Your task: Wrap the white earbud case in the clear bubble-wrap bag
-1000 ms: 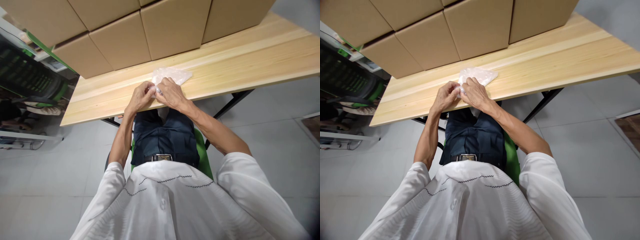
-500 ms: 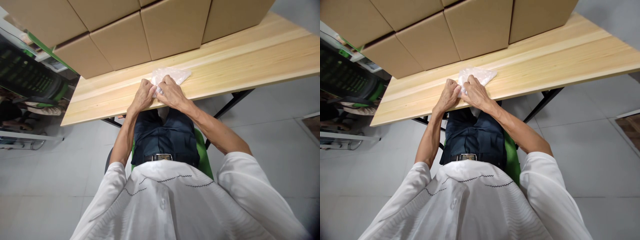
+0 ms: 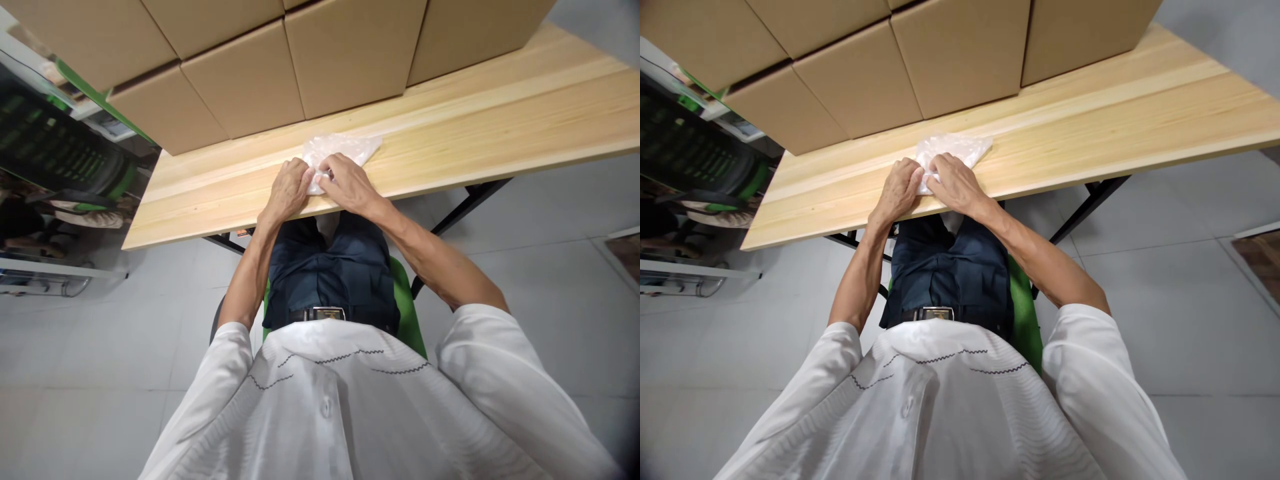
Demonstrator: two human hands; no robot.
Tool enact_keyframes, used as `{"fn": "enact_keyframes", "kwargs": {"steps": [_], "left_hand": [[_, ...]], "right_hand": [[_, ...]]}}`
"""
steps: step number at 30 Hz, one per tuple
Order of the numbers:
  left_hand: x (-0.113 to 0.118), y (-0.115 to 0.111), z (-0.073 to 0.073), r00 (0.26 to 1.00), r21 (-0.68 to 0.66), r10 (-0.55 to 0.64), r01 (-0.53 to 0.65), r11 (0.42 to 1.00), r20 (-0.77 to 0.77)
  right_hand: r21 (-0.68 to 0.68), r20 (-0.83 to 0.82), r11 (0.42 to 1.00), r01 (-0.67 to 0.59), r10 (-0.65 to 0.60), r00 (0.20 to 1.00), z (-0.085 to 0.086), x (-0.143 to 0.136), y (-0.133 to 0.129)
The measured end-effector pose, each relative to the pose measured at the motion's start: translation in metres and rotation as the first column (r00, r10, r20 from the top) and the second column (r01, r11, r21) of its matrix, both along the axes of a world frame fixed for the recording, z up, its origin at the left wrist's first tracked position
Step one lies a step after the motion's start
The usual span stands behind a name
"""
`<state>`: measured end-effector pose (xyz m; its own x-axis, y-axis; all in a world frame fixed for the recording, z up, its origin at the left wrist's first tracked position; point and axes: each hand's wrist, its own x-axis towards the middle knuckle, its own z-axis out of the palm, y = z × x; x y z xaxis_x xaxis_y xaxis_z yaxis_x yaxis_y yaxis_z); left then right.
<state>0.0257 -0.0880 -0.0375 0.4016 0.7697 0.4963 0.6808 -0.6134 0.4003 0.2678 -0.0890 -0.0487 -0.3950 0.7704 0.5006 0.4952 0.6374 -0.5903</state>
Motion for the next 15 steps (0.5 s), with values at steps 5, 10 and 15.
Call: {"fn": "enact_keyframes", "kwargs": {"steps": [5, 10, 15], "left_hand": [[-0.003, -0.001, -0.003, 0.999, 0.009, 0.03, -0.03, 1.0, -0.02], [0.003, -0.009, 0.005, 1.0, -0.032, 0.008, -0.007, 0.999, 0.018], [0.007, -0.012, 0.013, 0.998, -0.099, -0.064, 0.065, 0.993, 0.022]], "right_hand": [[-0.045, -0.076, 0.999, -0.007, 0.004, 0.997, -0.001, 0.005, 0.006], [-0.075, -0.067, 0.997, 0.004, -0.01, 0.998, 0.007, 0.005, 0.004], [-0.053, 0.044, 0.998, -0.021, 0.024, 0.999, 0.014, 0.006, 0.004]]}}
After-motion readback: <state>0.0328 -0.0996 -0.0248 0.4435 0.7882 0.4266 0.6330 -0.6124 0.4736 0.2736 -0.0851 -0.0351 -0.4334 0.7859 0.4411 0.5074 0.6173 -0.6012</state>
